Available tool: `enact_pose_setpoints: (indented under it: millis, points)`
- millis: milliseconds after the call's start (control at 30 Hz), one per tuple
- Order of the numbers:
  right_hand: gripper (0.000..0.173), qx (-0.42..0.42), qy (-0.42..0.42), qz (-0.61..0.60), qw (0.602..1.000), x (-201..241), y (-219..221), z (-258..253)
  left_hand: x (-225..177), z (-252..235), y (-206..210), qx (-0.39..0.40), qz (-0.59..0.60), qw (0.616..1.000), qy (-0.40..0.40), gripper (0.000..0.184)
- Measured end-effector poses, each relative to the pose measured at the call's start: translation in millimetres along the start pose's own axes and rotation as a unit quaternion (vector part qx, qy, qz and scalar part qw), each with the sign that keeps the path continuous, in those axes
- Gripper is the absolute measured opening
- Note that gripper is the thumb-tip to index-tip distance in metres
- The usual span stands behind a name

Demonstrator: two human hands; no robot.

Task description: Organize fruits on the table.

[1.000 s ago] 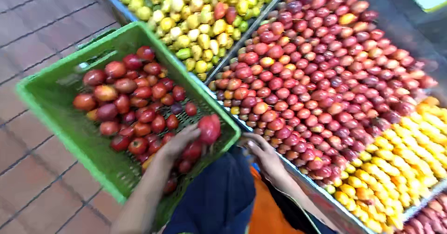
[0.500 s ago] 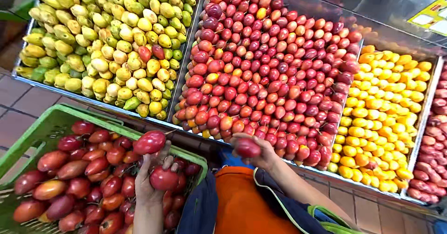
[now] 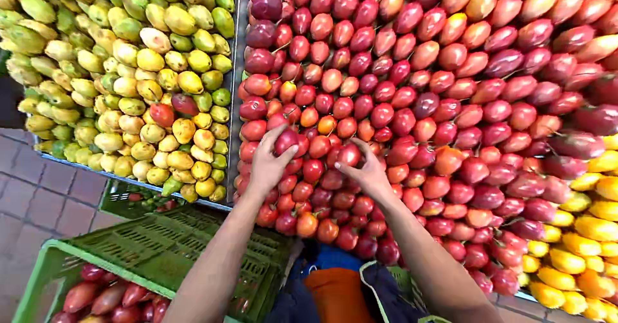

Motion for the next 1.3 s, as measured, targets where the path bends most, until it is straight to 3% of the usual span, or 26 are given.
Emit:
enact_pose_setpoints:
  millis: [100,167,200,267,333,400,467,533,600,667,700,800,900,1000,1067,1133,1233,1300]
  points:
    - [0.088,-0.040,-0.068,0.072,0.994,1,15,-59,-13,-58,29,0.037,-0.253,0.963,0.088,0.054]
    - [0.090,-0.039,-0.094,0.102,0.990,4,30,-87,-12,-71,35,0.038,-0.316,0.945,0.073,0.048]
    - [0.090,-0.027,-0.096,0.127,0.987,3,37,-98,-10,-70,31,0.017,-0.288,0.957,0.035,0.043]
    - [0.090,-0.005,-0.103,0.184,0.978,0,45,-113,-8,-57,18,-0.025,-0.122,0.988,-0.096,0.034]
    - [0.088,-0.001,-0.116,0.208,0.971,1,42,-106,-16,-34,13,-0.019,0.067,0.970,-0.232,0.051]
    - [0.078,0.005,-0.114,0.116,0.987,5,31,-78,-41,-12,12,0.093,0.134,0.951,-0.262,0.079]
    - [0.058,0.098,-0.007,-0.120,0.988,3,24,-42,-63,2,13,0.188,0.112,0.950,-0.222,0.082]
    - [0.056,0.215,0.144,-0.341,0.904,-11,28,-11,-62,11,8,0.128,0.023,0.970,-0.207,0.063]
    - [0.048,0.190,0.203,-0.418,0.865,-24,30,8,-40,20,-9,0.008,-0.069,0.981,-0.180,0.049]
    - [0.043,0.116,0.168,-0.347,0.915,-21,17,6,-7,35,-37,-0.097,-0.105,0.974,-0.176,0.045]
    - [0.048,0.080,0.139,-0.274,0.948,-14,7,1,10,47,-53,-0.137,-0.113,0.966,-0.187,0.045]
    - [0.084,0.070,0.046,-0.019,0.996,12,-13,-26,67,94,-103,-0.251,-0.184,0.930,-0.199,0.048]
    - [0.083,0.059,-0.036,0.240,0.968,13,-3,-66,127,169,-145,-0.347,-0.263,0.866,-0.247,0.050]
    - [0.067,0.025,-0.060,0.328,0.942,6,9,-94,177,263,-160,-0.423,-0.287,0.778,-0.366,0.054]
    - [0.060,-0.013,-0.084,0.323,0.942,8,17,-100,205,324,-145,-0.383,-0.275,0.728,-0.498,0.060]
    - [0.060,-0.036,-0.079,0.321,0.943,8,24,-97,231,374,-112,-0.254,-0.225,0.741,-0.579,0.062]
    - [0.069,-0.046,-0.077,0.325,0.941,23,23,-72,260,410,-40,-0.058,-0.153,0.835,-0.526,0.066]
    - [0.073,-0.048,-0.103,0.335,0.935,40,19,-35,264,406,-10,0.027,-0.210,0.842,-0.497,0.090]
Point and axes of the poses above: each hand's wrist, its own z-axis away from the middle knuckle, its own y-axis out of the palm, x = y × z, the point moved 3 cm from there along -z, towards the middle knuckle, and after that the axes turned 13 degrees about -z, right-handed, at the moved point
